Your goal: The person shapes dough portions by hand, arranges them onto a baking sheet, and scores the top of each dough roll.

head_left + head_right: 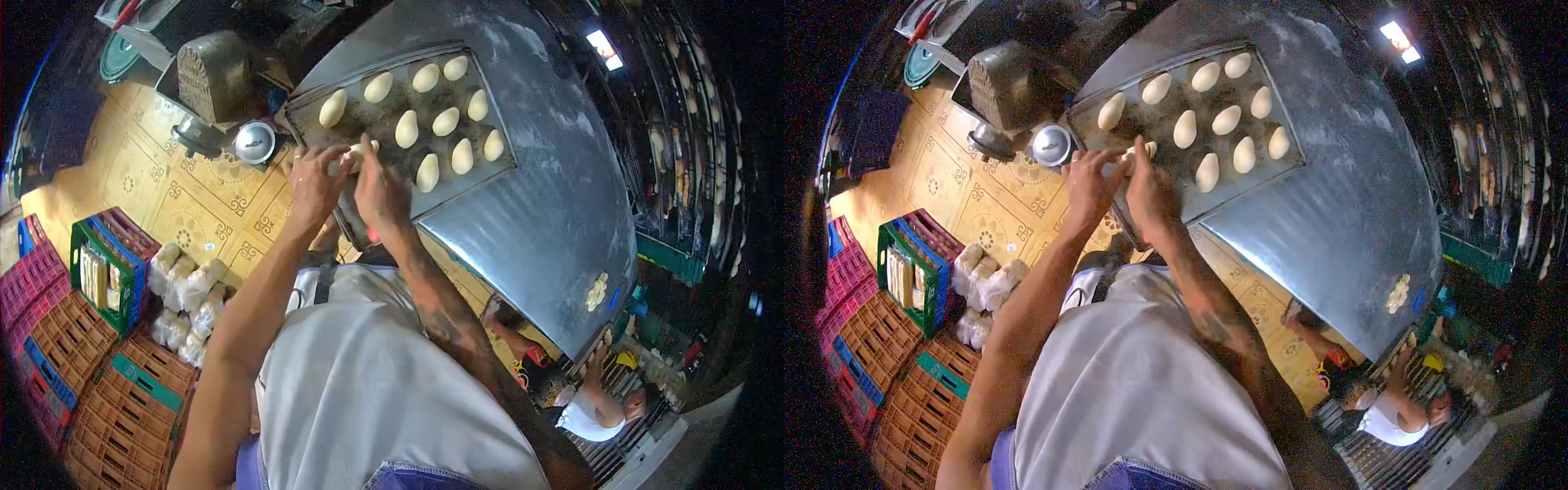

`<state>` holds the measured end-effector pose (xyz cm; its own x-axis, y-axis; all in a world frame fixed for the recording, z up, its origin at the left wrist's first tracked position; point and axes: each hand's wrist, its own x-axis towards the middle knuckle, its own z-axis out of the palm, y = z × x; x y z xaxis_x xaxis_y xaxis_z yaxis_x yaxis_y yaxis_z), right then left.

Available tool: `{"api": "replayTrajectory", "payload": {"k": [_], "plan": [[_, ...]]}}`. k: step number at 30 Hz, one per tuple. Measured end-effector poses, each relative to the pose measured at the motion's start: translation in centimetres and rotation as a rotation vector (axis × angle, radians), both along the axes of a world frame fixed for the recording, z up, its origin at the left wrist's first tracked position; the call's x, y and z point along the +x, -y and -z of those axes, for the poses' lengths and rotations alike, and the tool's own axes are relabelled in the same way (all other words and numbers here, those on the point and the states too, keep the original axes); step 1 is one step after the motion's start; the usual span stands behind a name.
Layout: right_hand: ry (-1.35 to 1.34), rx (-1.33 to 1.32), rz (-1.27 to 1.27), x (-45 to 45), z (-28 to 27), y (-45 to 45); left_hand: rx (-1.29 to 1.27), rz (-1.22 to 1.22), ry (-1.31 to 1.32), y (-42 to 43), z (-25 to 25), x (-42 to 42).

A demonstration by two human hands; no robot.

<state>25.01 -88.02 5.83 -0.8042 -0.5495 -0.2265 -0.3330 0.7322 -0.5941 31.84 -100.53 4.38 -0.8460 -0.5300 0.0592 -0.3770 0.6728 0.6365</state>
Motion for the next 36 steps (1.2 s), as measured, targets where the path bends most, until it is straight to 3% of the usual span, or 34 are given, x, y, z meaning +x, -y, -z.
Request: {"api": "replayTrajectory", "payload": {"k": [2, 5, 7, 10, 12, 13, 15, 19, 24, 26, 28, 31, 33, 36], "plan": [[0.016, -0.047, 0.021, 0.0, 0.2, 0.4, 0.061, -0.014, 0.064, -0.3, 0.3, 0.4], [-0.22, 0.015, -0.086, 2.3, -0.5, -2.0, 0.179, -0.038, 0.167, 0.4, 1.4, -0.3], [-0.359, -0.087, -0.157, 2.0, -1.7, -2.3, 0.279, -0.01, 0.159, 1.2, 2.3, -0.3], [0.105, 0.012, -0.058, -1.9, -4.3, 0.2, 0.224, -0.05, 0.076, 2.3, 1.7, -1.6], [0.123, -0.098, -0.035, -6.1, -0.6, 4.5, 0.035, -0.146, -0.071, 3.2, 0.4, -2.6], [-0.1, -0.334, -0.054, -8.2, 3.5, 7.0, 0.026, -0.144, -0.068, 4.0, 0.6, -3.4], [-0.322, -0.564, -0.072, -9.2, 5.8, 7.8, 0.05, -0.135, -0.011, 5.9, 1.8, -5.3], [-0.022, -0.006, -0.208, -7.0, -0.8, 4.5, 0.129, -0.164, 0.094, 7.1, 1.3, -6.1], [0.007, -0.174, -0.11, -7.3, -0.6, 6.7, 0.091, -0.129, 0.066, 7.2, 1.2, -5.4], [-0.216, -0.255, -0.125, -6.4, 3.1, 7.2, 0.204, -0.169, 0.02, 6.8, 3.0, -4.8], [-0.358, -0.298, -0.13, -6.8, 2.6, 8.0, 0.198, -0.147, 0.064, 7.9, 2.1, -6.1], [-0.054, 0.106, -0.151, -3.8, -2.1, 5.4, 0.204, -0.136, 0.189, 8.1, 0.8, -5.3], [0.031, 0.096, -0.103, -5.3, -2.8, 7.6, 0.123, -0.094, 0.086, 8.4, 0.4, -4.7], [-0.124, -0.099, -0.095, -6.1, -0.1, 9.7, 0.126, -0.078, 0.05, 8.6, 1.8, -4.2]]}}
